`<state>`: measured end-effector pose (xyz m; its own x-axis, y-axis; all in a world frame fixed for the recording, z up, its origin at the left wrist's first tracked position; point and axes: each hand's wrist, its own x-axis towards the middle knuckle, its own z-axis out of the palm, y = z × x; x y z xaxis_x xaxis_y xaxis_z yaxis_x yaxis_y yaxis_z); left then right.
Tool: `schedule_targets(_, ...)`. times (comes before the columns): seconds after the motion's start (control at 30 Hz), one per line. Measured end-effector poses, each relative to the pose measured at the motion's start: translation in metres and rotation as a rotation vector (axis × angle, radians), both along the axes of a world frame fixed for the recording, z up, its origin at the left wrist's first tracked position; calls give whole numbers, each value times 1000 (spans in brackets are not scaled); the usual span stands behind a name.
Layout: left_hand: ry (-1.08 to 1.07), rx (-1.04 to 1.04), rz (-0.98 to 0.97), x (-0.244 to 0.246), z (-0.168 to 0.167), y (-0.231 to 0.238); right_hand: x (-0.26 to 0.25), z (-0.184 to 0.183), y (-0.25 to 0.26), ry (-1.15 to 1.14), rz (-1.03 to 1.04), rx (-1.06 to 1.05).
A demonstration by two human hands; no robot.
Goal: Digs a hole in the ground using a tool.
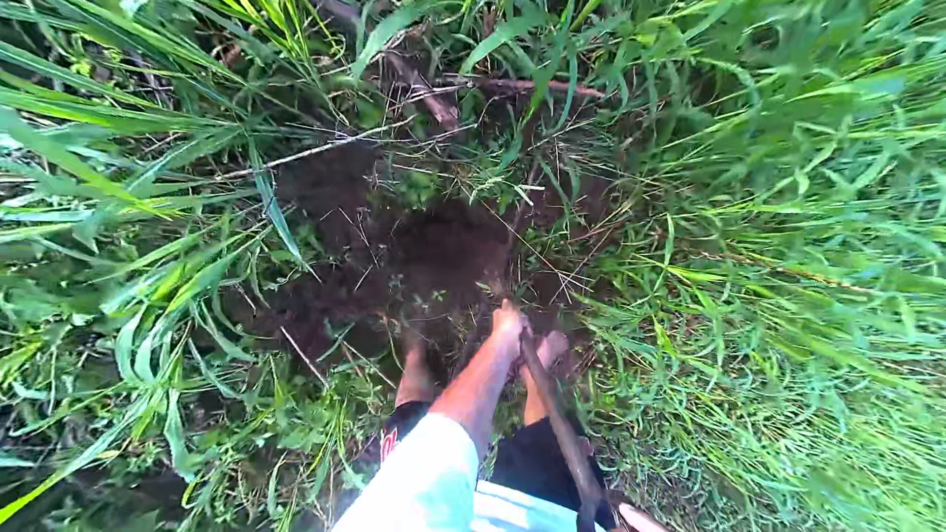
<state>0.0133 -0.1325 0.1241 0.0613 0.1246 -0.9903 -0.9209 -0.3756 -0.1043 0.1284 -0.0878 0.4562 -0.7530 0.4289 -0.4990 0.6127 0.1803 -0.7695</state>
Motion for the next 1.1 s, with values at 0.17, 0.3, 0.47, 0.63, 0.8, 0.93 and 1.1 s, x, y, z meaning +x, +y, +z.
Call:
schedule_targets(0.17,-29,-90,-125,-5,-47,24,-2,-42,36,-7,17,12)
schedule_targets(0.3,-14,-242,-249,-13,-58,75,8,-58,117,-32,-18,114)
schedule_targets(0.47,92,-359,-647,-12,-94,118,7,-102,204,-94,-109,38)
schedule_targets(0.63,44,-506,-609,-5,-131,153,35,-180,273,-94,-204,32)
schedule_targets(0.8,28,-578,-551,37,-168,165,84,-240,313,-66,-267,-36)
schedule_targets(0.93,40,-653,-537,33,-193,184,103,-293,347,27,-227,-76)
schedule_targets(1.1,49,-725,-389,42,-203,200,119,-336,377,16,-264,-62)
